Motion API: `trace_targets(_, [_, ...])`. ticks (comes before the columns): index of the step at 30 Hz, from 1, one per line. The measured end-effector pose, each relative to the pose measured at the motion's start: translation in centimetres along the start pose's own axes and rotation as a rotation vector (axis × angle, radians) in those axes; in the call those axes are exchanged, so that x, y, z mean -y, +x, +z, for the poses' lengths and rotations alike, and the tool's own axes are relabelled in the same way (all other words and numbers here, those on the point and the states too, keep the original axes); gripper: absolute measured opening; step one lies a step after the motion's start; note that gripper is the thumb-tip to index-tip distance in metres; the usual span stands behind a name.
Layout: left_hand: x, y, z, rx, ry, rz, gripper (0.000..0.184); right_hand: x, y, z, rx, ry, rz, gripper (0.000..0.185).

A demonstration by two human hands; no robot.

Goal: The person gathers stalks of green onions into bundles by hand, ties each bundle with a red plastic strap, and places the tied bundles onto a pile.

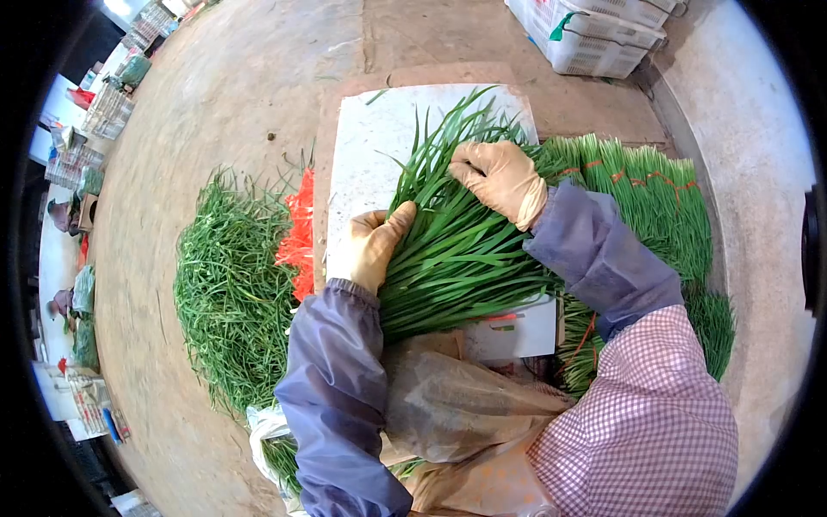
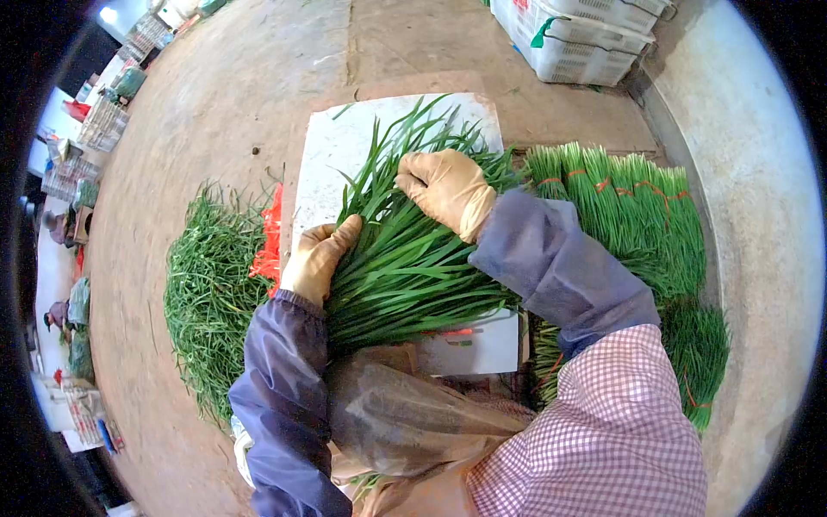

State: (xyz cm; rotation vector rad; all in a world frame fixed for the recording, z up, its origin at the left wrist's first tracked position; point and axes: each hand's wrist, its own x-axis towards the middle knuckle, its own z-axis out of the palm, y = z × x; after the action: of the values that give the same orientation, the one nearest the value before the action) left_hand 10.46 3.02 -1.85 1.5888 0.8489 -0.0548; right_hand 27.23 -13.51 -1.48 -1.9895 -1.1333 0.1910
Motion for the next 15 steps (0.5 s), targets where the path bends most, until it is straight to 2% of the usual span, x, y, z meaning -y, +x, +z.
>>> trace_targets(3, [0.0, 0.1, 0.0, 0.009, 0.009, -0.006, 0.050, -1.2, -0.7, 0.4, -0.231, -0.060, -0.083, 0.022])
trace_targets(6, [0.7, 0.7, -0.2, 0.006, 0.024, 0.009, 0.050, -1.6, -1.5, -0.1, -0.267, 0.334, 0.265, 0.022])
trace_targets(7, [1.0, 0.8, -0.3, 0.016, 0.016, 0.018, 0.050, -1.4, -1.5, -0.8, -0.271, 0.388, 0.261, 0.023])
trace_targets(10, [0.6, 0.5, -0.3, 0.032, 0.008, 0.032, 0.051, -0.1, -1.8, -1.5, -0.204, 0.336, 0.127, 0.022])
trace_targets(11, [0.1, 0.1, -0.3, 0.028, 0.015, 0.030, 0.051, 0.2, -1.4, -1.8, -0.138, 0.052, -0.106, 0.024])
trace_targets(12, [-0.3, -0.3, -0.1, 0.024, 0.022, 0.027, 0.052, 0.6, -1.4, -1.5, -0.039, -0.120, -0.080, 0.028])
trace_targets(15, [-0.4, -0.3, 0.1, 0.004, 0.043, 0.036, 0.053, -0.7, -0.6, 1.2, -0.081, -0.124, -0.151, 0.035])
